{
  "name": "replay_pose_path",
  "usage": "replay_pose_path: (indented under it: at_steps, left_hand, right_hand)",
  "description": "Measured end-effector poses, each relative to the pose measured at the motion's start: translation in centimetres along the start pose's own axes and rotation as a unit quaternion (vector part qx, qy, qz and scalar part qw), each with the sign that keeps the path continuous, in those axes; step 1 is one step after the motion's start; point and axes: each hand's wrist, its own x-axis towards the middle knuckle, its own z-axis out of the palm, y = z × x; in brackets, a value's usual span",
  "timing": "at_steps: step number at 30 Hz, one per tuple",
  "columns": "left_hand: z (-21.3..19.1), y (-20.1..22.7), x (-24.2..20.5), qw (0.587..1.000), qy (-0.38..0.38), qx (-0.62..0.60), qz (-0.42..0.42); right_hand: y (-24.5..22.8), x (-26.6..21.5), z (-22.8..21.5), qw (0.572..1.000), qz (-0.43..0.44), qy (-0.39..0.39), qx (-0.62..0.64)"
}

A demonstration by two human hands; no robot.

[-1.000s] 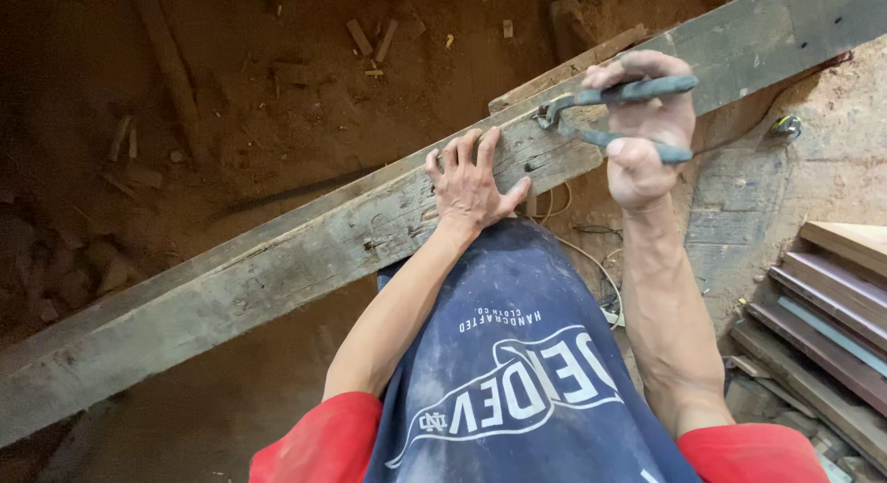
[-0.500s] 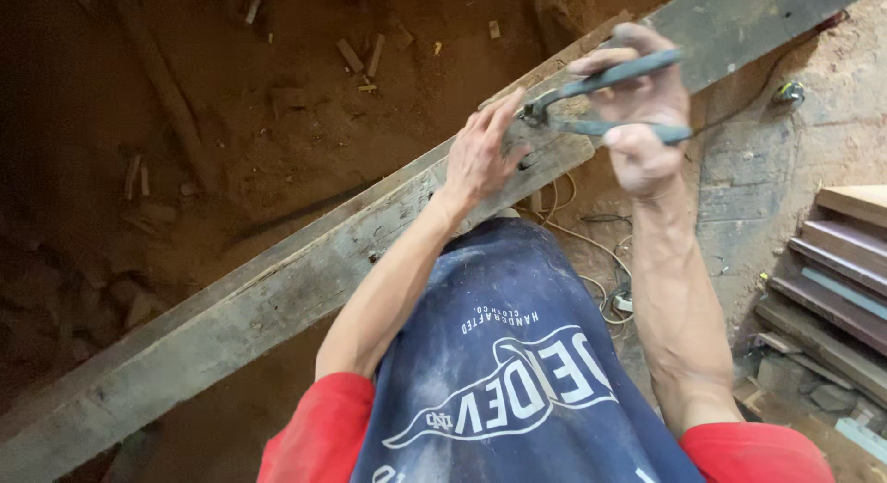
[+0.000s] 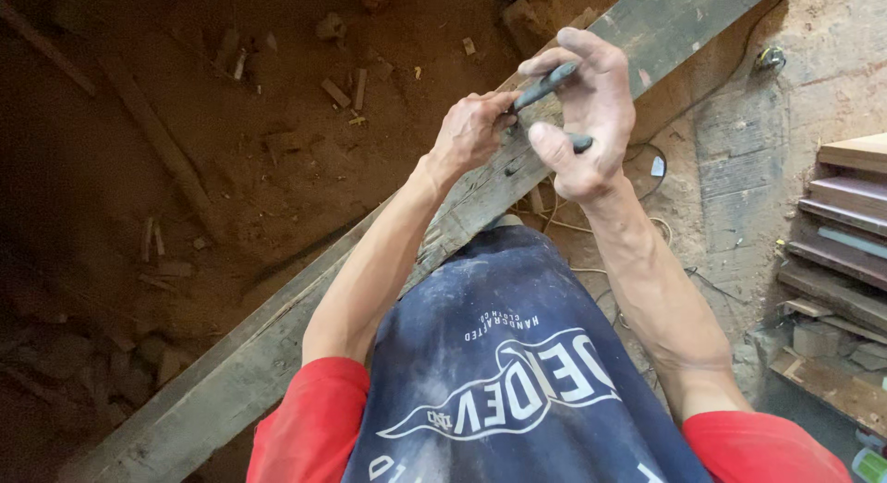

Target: The person uses a hatchet and pliers to remove nails from a long wooden plank. They strike the wood to loosen nails, then pull them out with pliers, repeating the process along the plank.

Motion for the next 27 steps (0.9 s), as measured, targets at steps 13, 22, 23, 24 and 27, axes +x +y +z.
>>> replay_pose_path:
  at_steps: [13, 22, 23, 24, 27]
  left_hand:
    - [2.1, 2.2, -8.5, 0.965, 0.036, 0.220, -0.137]
    - [2.5, 1.4, -8.5, 0.971, 0.060, 0.181, -0.146]
    - [2.6, 1.5, -8.7, 0.970, 0.046, 0.184, -0.153]
    - [2.6, 1.6, -8.9, 0.969, 0.031, 0.187, -0.159]
    - [2.3, 1.6, -8.6, 0.973, 0.032, 0.173, -0.151]
  right_hand:
    - [2.8, 3.3, -1.6, 0.991, 0.014, 0.128, 0.035]
    - [6.1, 8.6, -6.3, 0.986, 0.069, 0.091, 0.125]
    - [5.8, 7.8, -6.1, 0.988, 0.071, 0.088, 0.108]
    - [5.3, 7.0, -6.1, 0.991, 0.066, 0.083, 0.077]
    - [2.5, 4.9, -5.6, 0.997, 0.054, 0.042, -0.022]
